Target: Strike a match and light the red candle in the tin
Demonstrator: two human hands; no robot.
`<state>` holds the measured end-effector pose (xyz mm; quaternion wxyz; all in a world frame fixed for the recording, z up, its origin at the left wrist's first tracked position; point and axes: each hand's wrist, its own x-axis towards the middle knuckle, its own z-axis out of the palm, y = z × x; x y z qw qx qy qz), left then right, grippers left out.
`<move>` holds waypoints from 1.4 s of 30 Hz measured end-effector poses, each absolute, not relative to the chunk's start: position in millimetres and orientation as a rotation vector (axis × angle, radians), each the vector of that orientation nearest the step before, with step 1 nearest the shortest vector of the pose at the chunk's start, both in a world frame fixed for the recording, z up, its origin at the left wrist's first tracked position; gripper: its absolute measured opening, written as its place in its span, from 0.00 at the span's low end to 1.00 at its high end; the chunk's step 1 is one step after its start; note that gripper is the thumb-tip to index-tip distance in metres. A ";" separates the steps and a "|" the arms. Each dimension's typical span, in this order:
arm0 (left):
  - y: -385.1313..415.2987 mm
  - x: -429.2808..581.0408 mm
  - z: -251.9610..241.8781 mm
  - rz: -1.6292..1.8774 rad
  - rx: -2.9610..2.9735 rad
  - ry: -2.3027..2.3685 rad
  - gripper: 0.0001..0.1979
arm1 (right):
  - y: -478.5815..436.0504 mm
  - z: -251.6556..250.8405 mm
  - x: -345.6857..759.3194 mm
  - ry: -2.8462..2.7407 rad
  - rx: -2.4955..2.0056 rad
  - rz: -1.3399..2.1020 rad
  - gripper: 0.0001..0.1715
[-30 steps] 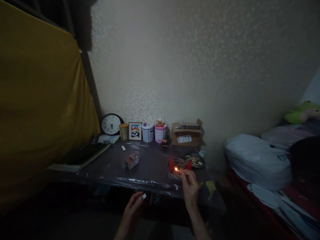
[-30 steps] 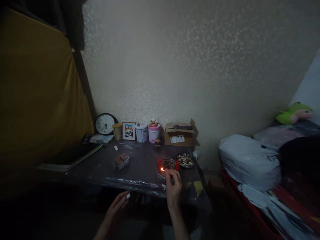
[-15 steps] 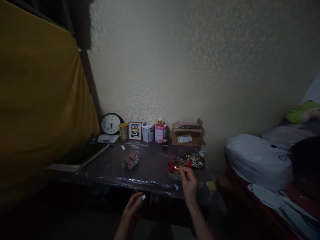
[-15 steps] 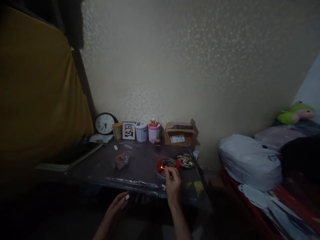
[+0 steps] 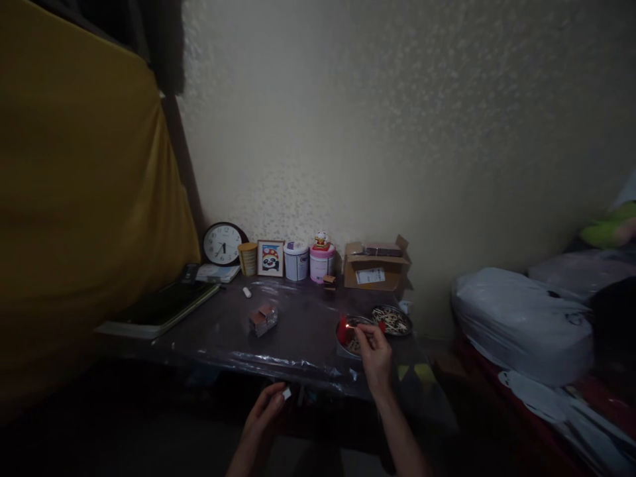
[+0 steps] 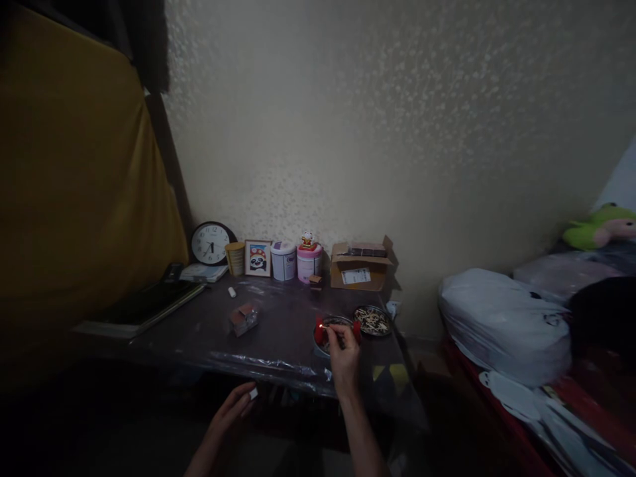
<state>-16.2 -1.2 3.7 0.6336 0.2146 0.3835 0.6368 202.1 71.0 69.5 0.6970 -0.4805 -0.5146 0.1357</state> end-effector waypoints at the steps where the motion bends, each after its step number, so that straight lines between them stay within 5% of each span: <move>1: -0.4 -16.9 2.1 1.452 0.492 0.869 0.19 | 72.2 70.1 202.0 -1.142 -1.072 0.307 0.12; 42: -0.1 -18.0 4.6 1.463 0.504 0.886 0.19 | 100.6 67.6 200.2 -1.100 -1.079 0.346 0.15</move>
